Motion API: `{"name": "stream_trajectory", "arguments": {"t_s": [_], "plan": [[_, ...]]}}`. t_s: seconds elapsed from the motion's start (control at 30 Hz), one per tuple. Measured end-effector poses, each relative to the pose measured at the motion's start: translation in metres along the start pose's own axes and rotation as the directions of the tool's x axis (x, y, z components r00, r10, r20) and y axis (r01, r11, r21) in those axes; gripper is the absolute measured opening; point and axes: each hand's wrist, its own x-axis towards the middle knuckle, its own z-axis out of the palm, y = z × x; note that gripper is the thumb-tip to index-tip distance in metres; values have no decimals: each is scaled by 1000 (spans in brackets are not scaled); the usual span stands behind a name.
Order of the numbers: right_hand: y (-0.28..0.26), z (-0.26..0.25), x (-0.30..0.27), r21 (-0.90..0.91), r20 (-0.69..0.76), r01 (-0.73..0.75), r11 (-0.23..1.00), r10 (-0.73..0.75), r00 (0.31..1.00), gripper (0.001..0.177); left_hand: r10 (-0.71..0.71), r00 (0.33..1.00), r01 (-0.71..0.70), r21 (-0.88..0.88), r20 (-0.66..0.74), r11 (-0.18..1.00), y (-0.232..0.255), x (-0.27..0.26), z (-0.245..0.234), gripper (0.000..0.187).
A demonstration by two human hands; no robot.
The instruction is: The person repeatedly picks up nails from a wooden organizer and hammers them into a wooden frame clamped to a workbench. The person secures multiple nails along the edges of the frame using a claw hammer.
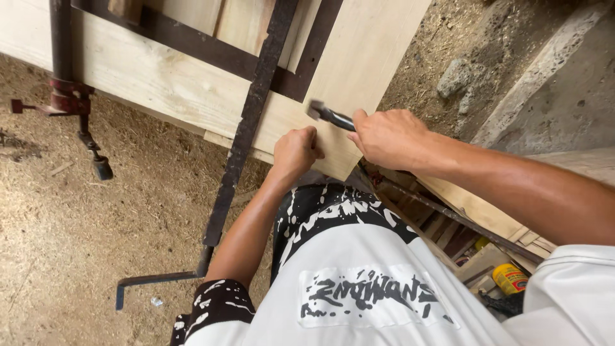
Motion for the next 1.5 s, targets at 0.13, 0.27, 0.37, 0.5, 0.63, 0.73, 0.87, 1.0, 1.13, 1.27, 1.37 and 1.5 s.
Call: {"name": "stream_trajectory", "arguments": {"t_s": [0.13,0.27,0.37,0.5,0.63,0.73,0.87,1.0,1.13,1.27,1.37,1.5], "plan": [[4,-6,-3,-4,-49,50,999,-50,998,37,-15,1000,15,16,11,1000,-1,4,0,21],[13,-12,-11,49,-244,126,991,-110,963,35,4,1000,-4,16,-6,1000,-5,-2,4,22],[29,-5,-17,215,-286,108,971,-44,957,30,3,999,-1,41,-46,999,-4,2,3,26],[46,29,-34,678,-264,98,729,118,957,29,-163,986,158,141,25,977,-2,-7,1,43],[54,40,-48,832,-318,160,531,222,922,29,-96,995,100,132,-34,986,0,-9,-2,46],[63,52,-54,783,-545,375,497,256,799,25,-160,986,154,121,41,981,2,-9,-2,45],[59,96,-28,721,-434,177,670,238,869,25,-150,988,145,136,25,980,1,-7,-4,45],[61,109,-14,591,-467,164,790,169,868,31,-136,990,132,114,24,985,-2,-10,-5,42],[74,81,-42,854,-451,317,412,286,845,28,-148,989,144,111,23,983,0,-11,0,42],[69,96,-51,743,-669,576,342,333,665,30,-143,990,143,122,-8,982,3,-7,-4,43],[49,128,-13,612,-463,139,778,210,861,31,-132,991,133,80,-16,988,0,-7,0,42],[58,112,-25,882,-314,146,449,327,891,32,-110,994,111,121,-10,986,2,-3,-2,45]]}}
